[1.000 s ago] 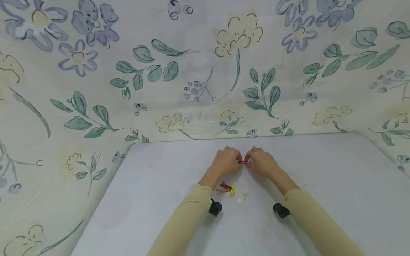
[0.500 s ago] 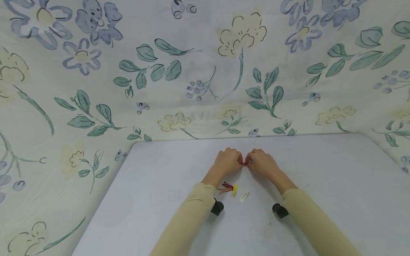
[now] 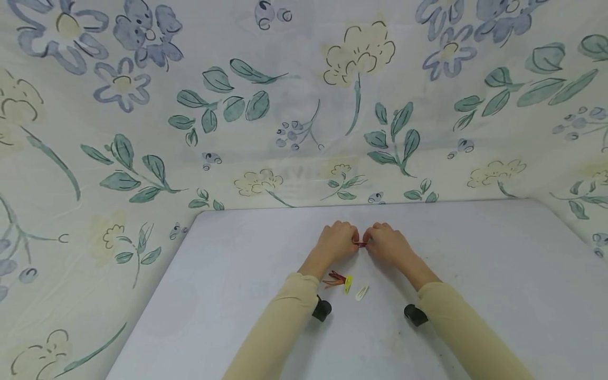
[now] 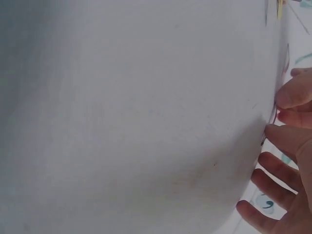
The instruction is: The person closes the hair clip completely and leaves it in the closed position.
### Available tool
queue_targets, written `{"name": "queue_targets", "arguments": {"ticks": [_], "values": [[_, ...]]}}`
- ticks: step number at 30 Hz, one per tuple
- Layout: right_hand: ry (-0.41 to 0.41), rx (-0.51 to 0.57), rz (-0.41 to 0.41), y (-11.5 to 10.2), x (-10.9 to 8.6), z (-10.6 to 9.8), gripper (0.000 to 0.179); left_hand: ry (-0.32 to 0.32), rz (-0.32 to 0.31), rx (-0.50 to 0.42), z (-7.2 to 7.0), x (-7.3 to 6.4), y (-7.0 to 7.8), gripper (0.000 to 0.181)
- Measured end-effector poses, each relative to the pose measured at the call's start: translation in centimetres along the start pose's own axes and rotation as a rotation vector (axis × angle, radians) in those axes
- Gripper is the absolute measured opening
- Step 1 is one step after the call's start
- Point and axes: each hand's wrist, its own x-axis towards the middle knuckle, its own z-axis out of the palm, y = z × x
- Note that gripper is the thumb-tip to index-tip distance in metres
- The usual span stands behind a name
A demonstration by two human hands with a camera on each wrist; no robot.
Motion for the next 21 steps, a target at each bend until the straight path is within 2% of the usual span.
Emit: {"name": "queue_targets", "arguments": {"ticks": [5,9,13,21], "values": [[-0.01,0.059,0.006,0.1,-0.2,-0.2,0.016,0.001,0.001,-0.019,0.1,-0.1,-0.3,0.017],[0.0,0.147,0.023,0.3,-0.4,-0.4,0.019,0.013,-0.006,-0.101,-0.1,-0.5,-0.7,0.02],[0.026,0.201,0.012,0.4,-0.6,-0.6,0.021,0.035,-0.014,-0.192,-0.7,-1.3,-1.2,0.022],[0.073,0.33,0.011,0.3,-1.9,-0.9,0.025,0.088,0.014,-0.289,-1.2,-3.2,-2.6,0.023]]}}
